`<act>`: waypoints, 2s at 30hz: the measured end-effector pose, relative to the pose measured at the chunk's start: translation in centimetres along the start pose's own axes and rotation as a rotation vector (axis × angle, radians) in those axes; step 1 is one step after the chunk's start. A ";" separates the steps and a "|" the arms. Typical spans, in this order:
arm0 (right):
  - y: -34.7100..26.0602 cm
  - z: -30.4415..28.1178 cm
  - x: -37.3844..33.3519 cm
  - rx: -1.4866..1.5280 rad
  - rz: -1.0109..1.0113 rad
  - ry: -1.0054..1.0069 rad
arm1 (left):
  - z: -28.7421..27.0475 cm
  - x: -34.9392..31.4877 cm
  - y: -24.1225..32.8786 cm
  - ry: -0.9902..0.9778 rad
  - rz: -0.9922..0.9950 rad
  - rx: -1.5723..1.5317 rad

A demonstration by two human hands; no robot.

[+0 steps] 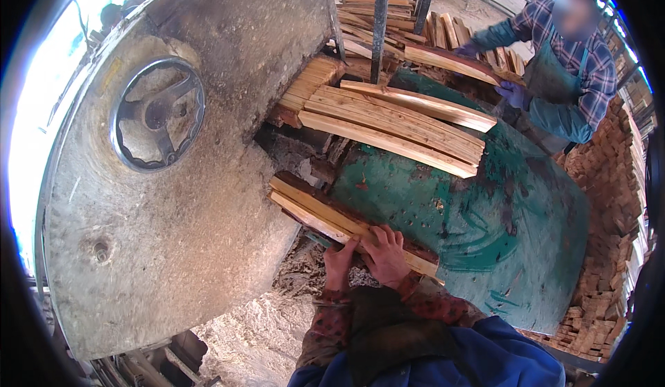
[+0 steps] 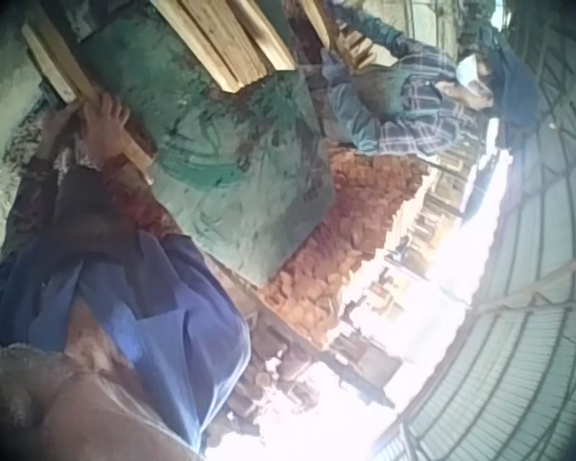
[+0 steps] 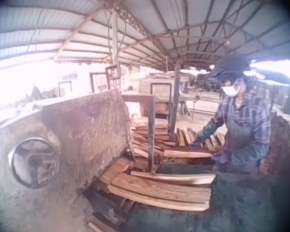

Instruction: The person walks through a lumber workshop and begins stacking processed wooden planks. They pick up planks from a conveyor table and arrange them into a pile, occasionally moving to a different area to place the wood.

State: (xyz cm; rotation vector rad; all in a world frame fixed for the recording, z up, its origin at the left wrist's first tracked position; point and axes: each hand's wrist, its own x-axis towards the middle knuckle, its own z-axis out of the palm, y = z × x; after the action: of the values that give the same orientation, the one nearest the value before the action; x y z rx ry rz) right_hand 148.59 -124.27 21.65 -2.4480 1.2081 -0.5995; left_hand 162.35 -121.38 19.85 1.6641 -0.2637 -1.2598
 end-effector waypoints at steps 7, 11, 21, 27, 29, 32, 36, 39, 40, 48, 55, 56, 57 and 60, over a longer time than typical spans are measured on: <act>0.2 0.0 -0.1 0.030 0.004 -0.065 | 0.1 0.2 -0.5 0.006 0.020 -0.122; 0.2 -0.3 0.0 0.031 0.002 -0.086 | -0.1 0.1 -0.1 -0.010 -0.010 -0.062; 0.6 -2.1 0.8 0.116 0.002 -0.184 | 0.1 0.7 -0.8 -0.034 0.090 -0.243; 1.1 -2.2 7.4 0.430 -0.017 -0.149 | -0.3 1.1 -1.8 -0.077 0.063 -0.238; 0.3 -1.0 11.7 0.436 -0.023 -0.102 | -0.1 1.0 -1.4 -0.094 0.055 -0.239; -0.4 3.2 18.3 0.558 0.072 -0.089 | -0.1 0.9 -1.6 -0.097 0.110 -0.280; -0.9 9.0 26.2 0.657 0.103 -0.077 | 0.1 1.1 -2.2 -0.063 0.264 -0.271; -0.9 10.8 30.4 0.514 0.072 -0.006 | -0.1 0.5 0.0 -0.049 0.334 -0.109; -1.4 11.6 31.4 0.454 0.046 0.011 | -0.5 0.8 -0.6 -0.055 0.305 -0.117; -2.5 13.0 34.1 0.402 0.157 0.076 | -0.7 0.7 -1.2 -0.083 0.229 -0.148; -2.9 13.7 35.3 0.240 0.089 0.173 | -0.9 0.3 0.0 -0.074 0.249 -0.071; -3.0 13.7 35.6 0.170 0.075 0.186 | -1.1 0.2 0.3 -0.115 0.193 -0.066; -3.1 13.8 35.9 0.132 0.077 0.158 | -1.1 0.3 0.3 -0.132 0.166 -0.076; -4.1 13.8 36.8 0.016 0.067 0.064 | -1.2 0.6 -0.6 -0.118 0.145 -0.140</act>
State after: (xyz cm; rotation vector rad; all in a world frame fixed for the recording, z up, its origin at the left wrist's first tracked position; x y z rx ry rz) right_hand 178.49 -150.01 19.88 -2.3812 1.2993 -0.6700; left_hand 163.33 -120.81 19.02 1.4287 -0.3535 -1.2401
